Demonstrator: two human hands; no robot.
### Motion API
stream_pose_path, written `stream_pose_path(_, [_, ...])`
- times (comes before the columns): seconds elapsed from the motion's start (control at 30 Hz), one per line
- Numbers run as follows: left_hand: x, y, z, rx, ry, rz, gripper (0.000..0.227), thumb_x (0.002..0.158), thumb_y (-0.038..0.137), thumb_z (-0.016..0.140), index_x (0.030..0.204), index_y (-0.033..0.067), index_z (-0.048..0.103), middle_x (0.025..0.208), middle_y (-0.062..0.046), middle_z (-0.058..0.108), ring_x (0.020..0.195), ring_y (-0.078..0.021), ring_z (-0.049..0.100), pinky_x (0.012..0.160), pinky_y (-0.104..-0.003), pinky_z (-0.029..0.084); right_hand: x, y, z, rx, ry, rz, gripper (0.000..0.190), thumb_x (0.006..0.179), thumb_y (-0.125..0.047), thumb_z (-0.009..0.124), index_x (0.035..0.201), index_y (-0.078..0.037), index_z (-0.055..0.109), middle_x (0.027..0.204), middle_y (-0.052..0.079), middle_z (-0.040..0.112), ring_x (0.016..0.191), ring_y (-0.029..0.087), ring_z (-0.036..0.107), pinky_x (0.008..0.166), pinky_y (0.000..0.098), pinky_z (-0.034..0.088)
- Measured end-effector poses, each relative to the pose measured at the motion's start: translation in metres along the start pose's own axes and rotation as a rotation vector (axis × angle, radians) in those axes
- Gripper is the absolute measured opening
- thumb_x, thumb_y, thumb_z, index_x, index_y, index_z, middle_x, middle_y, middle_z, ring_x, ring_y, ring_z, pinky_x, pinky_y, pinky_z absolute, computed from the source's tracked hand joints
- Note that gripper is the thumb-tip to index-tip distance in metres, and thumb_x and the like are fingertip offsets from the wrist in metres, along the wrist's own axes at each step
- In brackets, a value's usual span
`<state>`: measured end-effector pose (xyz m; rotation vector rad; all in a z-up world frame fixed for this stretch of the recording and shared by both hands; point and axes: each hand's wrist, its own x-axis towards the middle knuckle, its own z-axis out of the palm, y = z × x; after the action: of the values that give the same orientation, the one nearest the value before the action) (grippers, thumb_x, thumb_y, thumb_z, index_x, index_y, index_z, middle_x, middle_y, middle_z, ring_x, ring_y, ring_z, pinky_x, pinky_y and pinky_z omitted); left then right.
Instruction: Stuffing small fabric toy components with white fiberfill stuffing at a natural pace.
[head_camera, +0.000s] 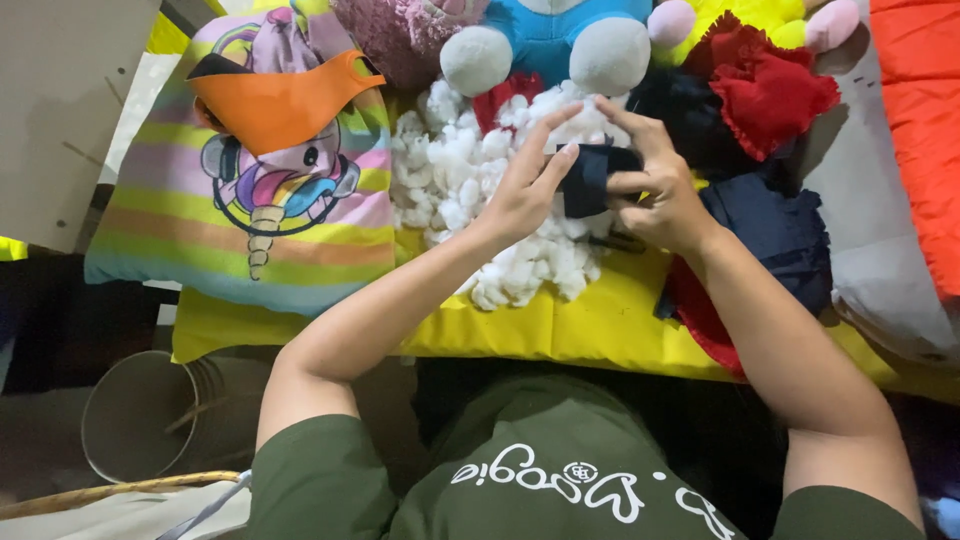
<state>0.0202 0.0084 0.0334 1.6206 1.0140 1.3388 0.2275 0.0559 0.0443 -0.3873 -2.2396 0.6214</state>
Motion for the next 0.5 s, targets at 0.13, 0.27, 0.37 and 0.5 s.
stream_pose_path(0.13, [0.0,-0.003,0.001,-0.013,0.023,0.035,0.043,0.114,0.022,0.043,0.156,0.0119,0.039,0.161,-0.011,0.044,0.153,-0.0231,0.04,0.12,-0.036,0.043,0.001,-0.005,0.01,-0.028,-0.041,-0.102,0.01,0.088,0.008,0.079,0.093,0.0,0.079,0.158,0.03,0.045,0.148,0.045,0.041,0.117,0.0546,0.044])
stream_pose_path(0.27, [-0.005,0.014,-0.008,-0.052,-0.028,-0.036,0.045,0.112,0.028,0.05,0.154,0.0133,0.042,0.154,-0.004,0.05,0.069,-0.0052,0.049,0.072,-0.02,0.047,0.004,-0.015,0.008,-0.091,0.017,-0.11,0.007,0.093,0.008,0.077,0.097,0.009,0.072,0.15,0.029,0.051,0.141,0.045,0.047,0.114,0.0578,0.046])
stream_pose_path(0.37, [-0.012,0.02,-0.013,-0.055,-0.151,0.032,0.068,0.107,0.027,0.067,0.161,0.023,0.026,0.091,-0.004,0.06,0.08,-0.0121,0.059,0.077,-0.024,0.054,0.004,-0.02,0.007,-0.159,0.078,-0.052,0.007,0.097,0.01,0.071,0.096,0.013,0.064,0.144,0.032,0.052,0.133,0.049,0.052,0.108,0.0571,0.049])
stream_pose_path(0.5, [-0.015,0.004,-0.013,0.054,-0.05,0.125,0.032,0.106,0.012,0.062,0.137,0.0184,0.055,0.124,-0.007,0.067,0.103,-0.0188,0.07,0.087,-0.029,0.063,0.0,-0.015,0.011,-0.21,0.225,0.02,0.009,0.103,0.008,0.068,0.11,0.012,0.063,0.14,0.032,0.054,0.129,0.049,0.059,0.11,0.0551,0.053])
